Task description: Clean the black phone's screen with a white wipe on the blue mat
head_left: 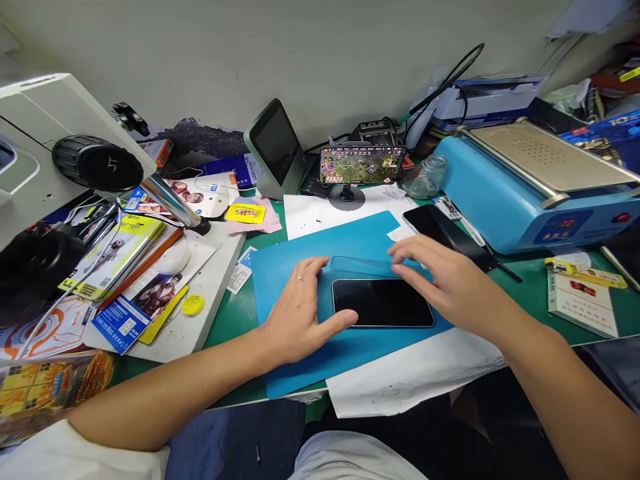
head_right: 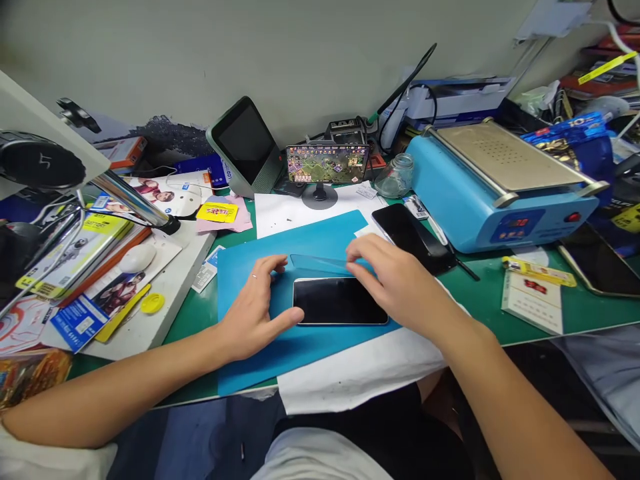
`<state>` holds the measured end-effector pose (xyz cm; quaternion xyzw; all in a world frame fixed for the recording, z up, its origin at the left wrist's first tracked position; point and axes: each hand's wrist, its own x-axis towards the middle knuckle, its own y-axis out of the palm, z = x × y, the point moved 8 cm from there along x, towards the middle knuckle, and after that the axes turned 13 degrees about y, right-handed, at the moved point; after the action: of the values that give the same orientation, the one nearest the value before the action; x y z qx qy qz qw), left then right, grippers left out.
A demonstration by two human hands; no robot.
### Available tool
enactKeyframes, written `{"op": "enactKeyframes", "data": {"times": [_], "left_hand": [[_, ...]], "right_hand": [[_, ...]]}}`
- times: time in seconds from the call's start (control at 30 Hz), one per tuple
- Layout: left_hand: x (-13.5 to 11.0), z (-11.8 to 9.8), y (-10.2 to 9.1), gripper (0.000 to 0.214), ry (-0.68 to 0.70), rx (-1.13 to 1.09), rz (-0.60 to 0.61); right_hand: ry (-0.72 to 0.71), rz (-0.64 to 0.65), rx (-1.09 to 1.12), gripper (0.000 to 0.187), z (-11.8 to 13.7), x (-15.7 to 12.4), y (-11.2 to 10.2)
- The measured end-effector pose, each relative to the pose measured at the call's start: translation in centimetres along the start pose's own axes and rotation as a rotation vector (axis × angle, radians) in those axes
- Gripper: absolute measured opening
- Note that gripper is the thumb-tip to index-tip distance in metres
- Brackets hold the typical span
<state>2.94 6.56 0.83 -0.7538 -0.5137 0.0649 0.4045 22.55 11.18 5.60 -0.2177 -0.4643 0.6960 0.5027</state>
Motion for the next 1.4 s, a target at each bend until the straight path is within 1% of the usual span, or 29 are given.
{"op": "enactKeyframes", "data": {"times": [0.07, 0.17, 0.23, 0.33, 0.4, 0.47, 0.63, 0.73, 0.87, 1.07, 1.4], "left_hand": [[0.0, 0.0, 0.1, 0.075, 0.000, 0.005, 0.016], [0.2, -0.4, 0.6, 0.073, 0.044, 0.070, 0.105], [0.4, -0.8, 0.9, 0.074, 0.089, 0.125, 0.156], [0.5, -1.1, 1.0, 0.073, 0.125, 0.183, 0.177], [0.5, -1.1, 1.0, 0.069, 0.134, 0.203, 0.174], [0.4, -1.1, 1.0, 0.067, 0.143, 0.211, 0.173], [0.5, -1.1, 0.9, 0.065, 0.138, 0.193, 0.177], [0.6, -1.1, 0.9, 0.066, 0.134, 0.182, 0.179], [0.6, -0.9, 0.9, 0.066, 0.134, 0.219, 0.177], [0.6, -0.9, 0.8, 0.059, 0.137, 0.216, 0.173], [0.7, -0.9, 0.8, 0.058, 0.134, 0.210, 0.173]], "right_hand": [[-0.069, -0.034, 0.052, 0.011, 0.4, -2.3, 0.1], [-0.182, -0.063, 0.061, 0.011, 0.8, -5.1, 0.9], [-0.185, -0.068, 0.040, 0.014, 0.3, -6.0, 1.4], [-0.068, -0.055, -0.029, 0.034, -1.2, -6.1, 1.9], [0.002, -0.020, -0.075, 0.047, -2.0, -5.9, 2.1], [0.024, 0.008, -0.092, 0.051, -2.4, -5.8, 2.3], [0.008, -0.006, -0.043, 0.042, -2.4, -5.9, 2.2], [-0.014, -0.015, -0.018, 0.039, -2.6, -6.1, 2.2], [-0.052, -0.014, -0.017, 0.036, -2.8, -6.3, 2.5], [-0.051, -0.020, 0.000, 0.038, -3.0, -6.3, 2.6], [-0.017, -0.021, -0.006, 0.037, -3.1, -6.3, 2.7]]}}
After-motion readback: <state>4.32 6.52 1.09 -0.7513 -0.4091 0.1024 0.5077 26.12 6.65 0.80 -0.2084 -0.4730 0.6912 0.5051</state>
